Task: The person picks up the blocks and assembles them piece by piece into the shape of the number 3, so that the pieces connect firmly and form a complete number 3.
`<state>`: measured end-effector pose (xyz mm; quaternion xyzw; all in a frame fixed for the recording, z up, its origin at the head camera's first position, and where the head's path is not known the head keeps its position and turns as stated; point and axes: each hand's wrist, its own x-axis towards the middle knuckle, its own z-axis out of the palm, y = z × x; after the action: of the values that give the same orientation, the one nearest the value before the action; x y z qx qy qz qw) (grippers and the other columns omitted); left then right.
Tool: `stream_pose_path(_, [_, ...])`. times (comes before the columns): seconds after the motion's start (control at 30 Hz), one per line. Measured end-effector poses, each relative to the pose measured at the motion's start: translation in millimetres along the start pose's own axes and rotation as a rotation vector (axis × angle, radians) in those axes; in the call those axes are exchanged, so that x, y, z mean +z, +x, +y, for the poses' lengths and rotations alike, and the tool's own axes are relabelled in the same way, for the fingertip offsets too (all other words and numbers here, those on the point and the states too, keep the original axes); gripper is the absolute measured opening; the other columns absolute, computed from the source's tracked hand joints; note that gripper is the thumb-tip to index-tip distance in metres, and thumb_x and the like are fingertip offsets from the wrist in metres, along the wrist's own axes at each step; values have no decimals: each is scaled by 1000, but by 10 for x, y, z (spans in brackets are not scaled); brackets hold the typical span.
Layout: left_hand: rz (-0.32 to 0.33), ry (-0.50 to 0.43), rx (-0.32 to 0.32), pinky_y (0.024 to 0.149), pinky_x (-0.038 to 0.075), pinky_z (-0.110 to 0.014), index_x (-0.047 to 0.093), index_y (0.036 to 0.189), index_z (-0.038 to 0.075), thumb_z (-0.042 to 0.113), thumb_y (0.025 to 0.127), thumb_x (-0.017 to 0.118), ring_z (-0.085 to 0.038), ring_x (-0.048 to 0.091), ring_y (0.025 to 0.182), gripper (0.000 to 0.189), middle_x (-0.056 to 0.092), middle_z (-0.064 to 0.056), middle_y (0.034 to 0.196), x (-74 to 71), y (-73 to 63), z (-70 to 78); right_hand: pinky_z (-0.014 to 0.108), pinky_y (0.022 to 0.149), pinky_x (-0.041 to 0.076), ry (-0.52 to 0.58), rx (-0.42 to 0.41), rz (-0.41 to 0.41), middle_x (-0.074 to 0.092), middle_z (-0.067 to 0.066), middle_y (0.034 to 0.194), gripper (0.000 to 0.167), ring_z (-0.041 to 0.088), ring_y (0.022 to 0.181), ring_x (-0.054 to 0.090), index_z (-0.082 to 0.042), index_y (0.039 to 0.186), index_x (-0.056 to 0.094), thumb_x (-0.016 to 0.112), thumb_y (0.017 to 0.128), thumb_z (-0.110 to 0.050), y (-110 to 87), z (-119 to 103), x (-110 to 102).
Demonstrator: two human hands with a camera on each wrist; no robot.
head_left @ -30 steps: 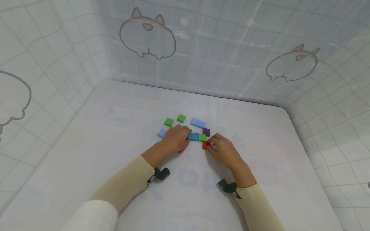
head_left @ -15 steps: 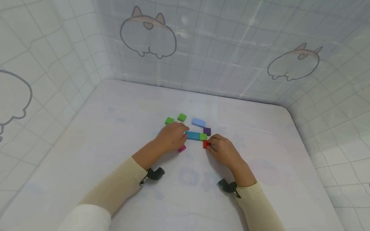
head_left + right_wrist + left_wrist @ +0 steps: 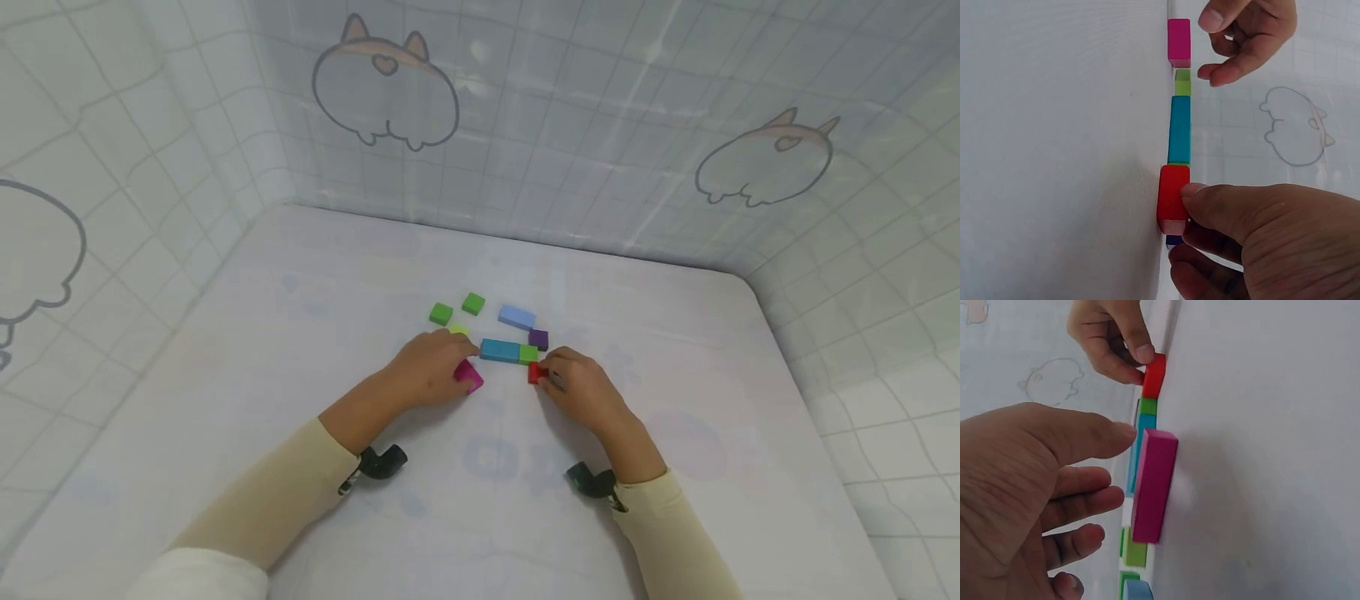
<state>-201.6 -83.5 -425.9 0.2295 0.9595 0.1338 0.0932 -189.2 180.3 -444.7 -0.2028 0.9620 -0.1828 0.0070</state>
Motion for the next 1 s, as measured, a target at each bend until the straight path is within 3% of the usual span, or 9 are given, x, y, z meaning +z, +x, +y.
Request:
stream_pose_path(0.33, [64, -56, -57, 107, 42, -51, 59, 136, 15, 30, 89, 70, -27, 47, 133, 51, 56, -4, 140, -42, -43, -297, 39, 94, 55, -1, 6, -1, 67, 7, 115, 28, 22, 106, 65, -5, 116, 72, 75, 90, -15, 1, 27, 6])
stream_pose_path(0.53, [89, -32, -101, 107, 43, -51, 56, 139, 11, 20, 88, 68, -29, 50, 131, 53, 53, -7, 144, -63, -38, -462, 39, 94, 55, 11, -7, 0, 67, 8, 115, 28, 22, 106, 65, -4, 116, 72, 75, 90, -14, -8, 34, 11])
stream_pose_path(0.7, [78, 10, -101, 104, 45, -50, 57, 137, 8, 19, 90, 65, -30, 53, 127, 49, 56, -9, 138, -50, -30, -587, 39, 93, 55, 16, -1, -2, 67, 8, 115, 29, 22, 105, 65, -4, 116, 72, 75, 90, -14, -10, 34, 7])
stream_pose_path(1.0, [109, 56, -95, 99, 47, -50, 60, 133, 8, 24, 91, 68, -29, 56, 122, 46, 59, -8, 134, -9, -24, -671, 40, 94, 55, 37, -3, -19, 66, 9, 117, 29, 23, 108, 64, -3, 118, 71, 73, 91, -12, -6, 30, -28])
